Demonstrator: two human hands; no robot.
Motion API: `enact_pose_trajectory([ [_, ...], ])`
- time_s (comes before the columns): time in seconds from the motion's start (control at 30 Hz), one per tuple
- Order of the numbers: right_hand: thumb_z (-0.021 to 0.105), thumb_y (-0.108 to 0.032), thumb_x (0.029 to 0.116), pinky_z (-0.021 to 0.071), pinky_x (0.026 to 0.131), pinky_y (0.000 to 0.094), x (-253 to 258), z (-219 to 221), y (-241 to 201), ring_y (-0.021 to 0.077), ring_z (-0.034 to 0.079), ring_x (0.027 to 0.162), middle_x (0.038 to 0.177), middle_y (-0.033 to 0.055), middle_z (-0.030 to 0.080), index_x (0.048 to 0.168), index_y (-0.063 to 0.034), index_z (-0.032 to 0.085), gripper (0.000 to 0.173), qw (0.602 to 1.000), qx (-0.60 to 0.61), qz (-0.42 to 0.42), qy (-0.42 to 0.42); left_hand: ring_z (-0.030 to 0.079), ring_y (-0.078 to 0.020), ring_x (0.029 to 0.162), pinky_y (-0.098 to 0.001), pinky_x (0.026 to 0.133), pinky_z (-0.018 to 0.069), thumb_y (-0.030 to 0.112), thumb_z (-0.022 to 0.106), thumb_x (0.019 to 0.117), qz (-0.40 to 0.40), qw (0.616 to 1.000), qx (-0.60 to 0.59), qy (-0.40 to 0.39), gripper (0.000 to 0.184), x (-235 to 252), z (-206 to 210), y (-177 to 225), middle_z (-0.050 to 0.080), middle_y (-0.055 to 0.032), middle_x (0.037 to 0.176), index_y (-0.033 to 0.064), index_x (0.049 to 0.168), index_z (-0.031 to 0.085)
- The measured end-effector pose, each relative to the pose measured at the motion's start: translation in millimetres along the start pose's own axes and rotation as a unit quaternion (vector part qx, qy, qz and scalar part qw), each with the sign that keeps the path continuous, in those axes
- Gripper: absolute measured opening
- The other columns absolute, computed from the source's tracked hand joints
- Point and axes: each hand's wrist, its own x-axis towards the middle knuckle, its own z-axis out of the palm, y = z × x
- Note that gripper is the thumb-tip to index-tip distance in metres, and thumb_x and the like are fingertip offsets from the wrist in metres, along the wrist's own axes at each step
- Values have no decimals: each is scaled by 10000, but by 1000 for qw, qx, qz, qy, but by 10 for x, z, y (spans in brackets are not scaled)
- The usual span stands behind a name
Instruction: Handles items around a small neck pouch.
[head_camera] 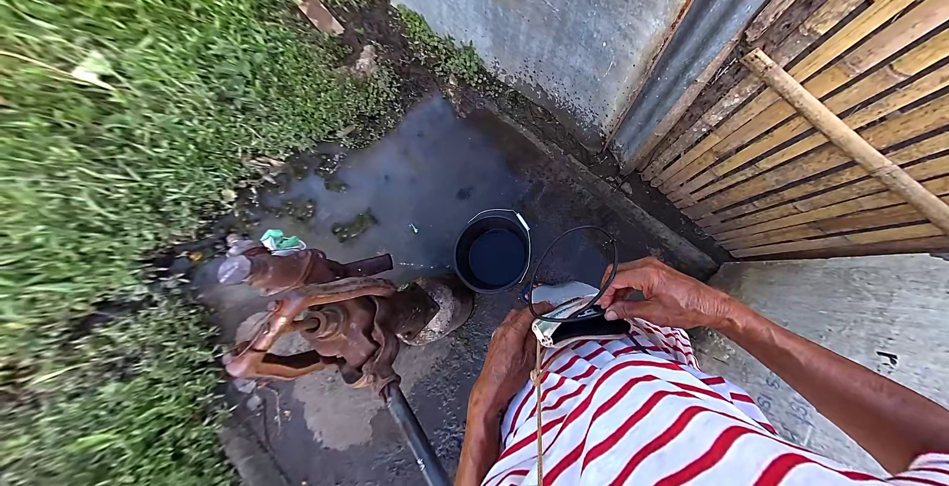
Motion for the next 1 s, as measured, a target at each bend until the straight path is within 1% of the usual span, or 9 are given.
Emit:
enact_pose_trajectory([
  [0.1,716,-173,951,564,809,212,12,-15,-13,96,682,853,940,123,705,978,33,712,208,1000,-14,17,-15,664,-261,1162,-461,1040,506,70,497,1003,2,1000,-10,-8,372,2,-9,1,715,-94,1257,100,1321,688],
  [0.23,738,-143,944,565,898,341,42,-336,-162,188,706,933,999,146,730,1049,41,715,214,982,-34,97,-160,678,-275,1177,-497,1053,505,100,508,1022,15,1000,4,-16,350,30,6,30,714,-103,1276,79,1325,681],
  [0.3,733,-151,950,573,881,368,49,-545,-198,186,714,915,987,125,741,1061,17,727,202,970,-53,120,-206,697,-269,1142,-506,1021,525,99,500,1027,33,999,9,-10,341,39,32,29,729,-102,1244,81,1305,696],
  [0.5,736,-270,958,562,941,447,35,-595,-148,270,716,1003,1092,177,736,1200,29,701,387,952,-58,156,-256,683,-147,1191,-371,1079,525,77,482,1031,72,994,-56,52,340,-18,104,58,729,-80,1258,48,1294,695],
  [0.57,758,-322,930,560,891,430,-1,-390,-144,252,709,927,1010,172,729,1111,44,705,412,972,-69,123,-190,712,-162,1119,-379,1023,553,67,512,1014,62,994,-38,85,322,-22,126,100,747,-90,1200,42,1270,703],
  [0.67,758,-340,910,570,793,379,-101,-92,-121,218,694,833,918,134,715,996,0,710,355,989,-147,33,2,708,-209,1092,-413,1001,550,106,514,1014,28,995,21,97,333,-24,83,233,746,-96,1169,66,1288,699],
  [0.8,629,-232,990,587,798,305,-162,104,-117,198,713,911,959,90,740,1024,-94,750,187,925,-304,-137,183,727,-224,995,-406,913,578,149,479,1022,48,985,104,131,357,-22,-68,430,760,-86,1110,80,1293,702],
  [0.9,598,-138,1016,584,813,311,-186,174,-232,212,719,892,938,90,753,1012,-84,728,141,858,-387,-232,246,729,-192,1006,-379,910,582,160,464,1014,79,979,127,140,371,-103,-251,535,762,-67,1124,86,1284,708],
  [1.0,598,-124,1014,582,866,315,-220,196,-447,207,717,927,952,81,747,1009,-89,701,109,853,-380,-273,232,691,-107,1132,-326,1003,555,227,475,1038,87,988,106,72,363,-277,-488,594,739,-5,1223,151,1309,704],
])
